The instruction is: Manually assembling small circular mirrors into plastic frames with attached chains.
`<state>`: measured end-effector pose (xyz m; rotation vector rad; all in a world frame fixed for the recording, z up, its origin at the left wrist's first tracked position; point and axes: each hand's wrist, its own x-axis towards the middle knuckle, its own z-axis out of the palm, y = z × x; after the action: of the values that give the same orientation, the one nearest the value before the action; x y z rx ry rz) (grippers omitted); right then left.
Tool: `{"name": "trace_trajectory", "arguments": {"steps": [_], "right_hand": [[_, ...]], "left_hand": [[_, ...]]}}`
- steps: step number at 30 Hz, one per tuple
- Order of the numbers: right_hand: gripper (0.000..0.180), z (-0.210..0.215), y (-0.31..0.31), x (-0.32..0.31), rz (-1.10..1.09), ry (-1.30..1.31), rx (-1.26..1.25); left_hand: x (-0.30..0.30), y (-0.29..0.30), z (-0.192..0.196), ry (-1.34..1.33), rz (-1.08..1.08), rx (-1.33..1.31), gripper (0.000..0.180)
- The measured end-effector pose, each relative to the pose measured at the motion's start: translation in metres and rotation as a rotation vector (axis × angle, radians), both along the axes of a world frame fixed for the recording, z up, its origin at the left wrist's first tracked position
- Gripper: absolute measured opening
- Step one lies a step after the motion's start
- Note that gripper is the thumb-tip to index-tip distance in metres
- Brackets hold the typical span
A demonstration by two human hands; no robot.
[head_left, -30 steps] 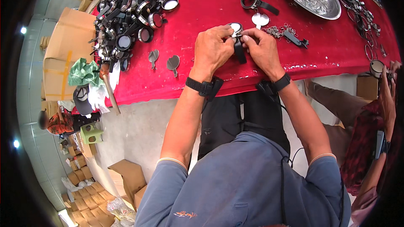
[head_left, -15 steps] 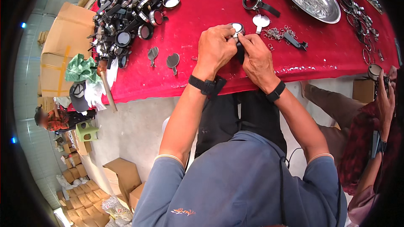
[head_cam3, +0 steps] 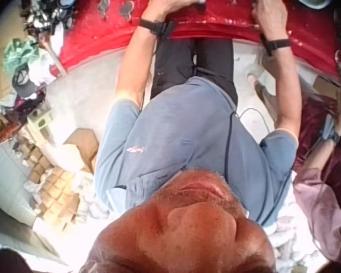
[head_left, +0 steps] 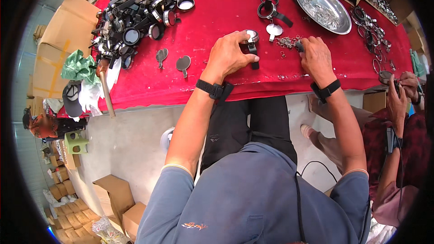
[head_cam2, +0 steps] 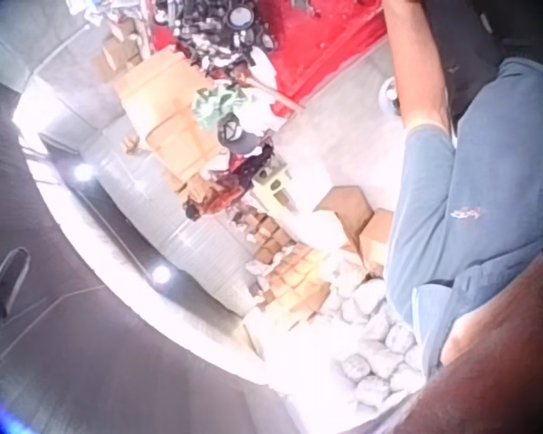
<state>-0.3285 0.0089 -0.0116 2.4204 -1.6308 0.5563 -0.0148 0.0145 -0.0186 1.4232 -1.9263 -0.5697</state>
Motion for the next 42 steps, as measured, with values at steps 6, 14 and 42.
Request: {"name": "trace_trajectory", "arguments": {"steps": [6,14,42], "right_hand": [[0.022,-0.021,-0.012,-0.035,0.057,0.17,0.077],[0.045,0.006,-0.023,-0.034,0.199,0.061,0.334],[0.046,0.003,0.005,0.128,-0.048,-0.456,0.375]], "left_hand": [[-0.003,0.001,-0.003,0.03,-0.036,0.009,0.065],[0.004,0.002,-0.005,0.113,-0.019,0.056,0.067],[-0.012,-0.001,-0.039,0.264,0.086,-0.166,0.055]]}}
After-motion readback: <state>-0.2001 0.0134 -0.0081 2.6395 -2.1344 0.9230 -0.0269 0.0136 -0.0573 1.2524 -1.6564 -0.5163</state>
